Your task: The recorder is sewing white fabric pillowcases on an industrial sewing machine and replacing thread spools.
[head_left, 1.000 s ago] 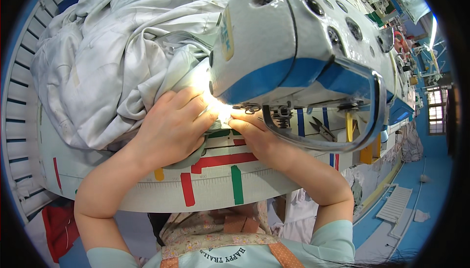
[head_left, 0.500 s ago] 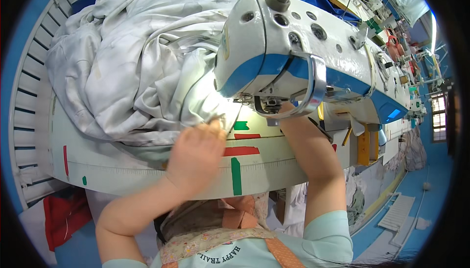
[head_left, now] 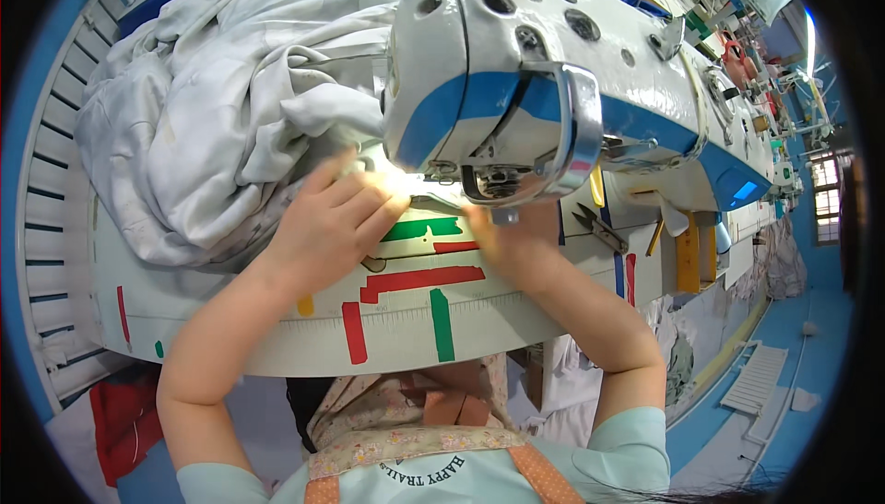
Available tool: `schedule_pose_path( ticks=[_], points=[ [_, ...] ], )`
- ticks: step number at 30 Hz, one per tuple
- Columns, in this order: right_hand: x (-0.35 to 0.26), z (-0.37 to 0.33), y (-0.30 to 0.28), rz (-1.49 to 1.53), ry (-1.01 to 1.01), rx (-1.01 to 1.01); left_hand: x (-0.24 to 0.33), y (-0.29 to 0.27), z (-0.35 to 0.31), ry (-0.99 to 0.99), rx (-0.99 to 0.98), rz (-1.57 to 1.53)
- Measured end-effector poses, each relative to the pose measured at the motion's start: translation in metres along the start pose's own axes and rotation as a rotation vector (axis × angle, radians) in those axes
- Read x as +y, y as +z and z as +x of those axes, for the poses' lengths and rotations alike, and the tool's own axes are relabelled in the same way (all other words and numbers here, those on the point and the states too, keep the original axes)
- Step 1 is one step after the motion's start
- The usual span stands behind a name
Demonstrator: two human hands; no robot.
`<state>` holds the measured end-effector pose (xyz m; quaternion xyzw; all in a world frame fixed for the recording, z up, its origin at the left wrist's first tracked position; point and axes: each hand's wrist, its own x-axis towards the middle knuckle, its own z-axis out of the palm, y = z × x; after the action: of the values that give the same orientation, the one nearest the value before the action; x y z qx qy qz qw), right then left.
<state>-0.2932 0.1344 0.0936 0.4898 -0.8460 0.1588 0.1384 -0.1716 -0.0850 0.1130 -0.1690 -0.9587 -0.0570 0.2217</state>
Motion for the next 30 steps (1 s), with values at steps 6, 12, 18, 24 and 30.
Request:
schedule_pose_path(
  ticks=[6, 12, 18, 24, 30],
  points=[
    [-0.015, 0.011, -0.001, 0.105, -0.082, -0.278, -0.002, 0.0, 0.006, -0.066, -0.064, -0.108],
    [-0.002, 0.0, 0.015, 0.02, 0.13, -0.324, -0.011, 0.002, 0.011, -0.142, -0.192, -0.205],
    [-0.006, 0.008, 0.004, 0.034, -0.085, -0.215, -0.011, 0.007, 0.004, -0.036, -0.091, -0.199],
    [0.005, 0.015, 0.003, 0.068, -0.18, -0.226, -0.011, 0.008, 0.003, -0.063, -0.13, -0.239],
    [0.0, 0.02, -0.003, 0.207, -0.201, -0.099, -0.011, 0.005, 0.005, -0.056, -0.152, -0.26]
  ],
)
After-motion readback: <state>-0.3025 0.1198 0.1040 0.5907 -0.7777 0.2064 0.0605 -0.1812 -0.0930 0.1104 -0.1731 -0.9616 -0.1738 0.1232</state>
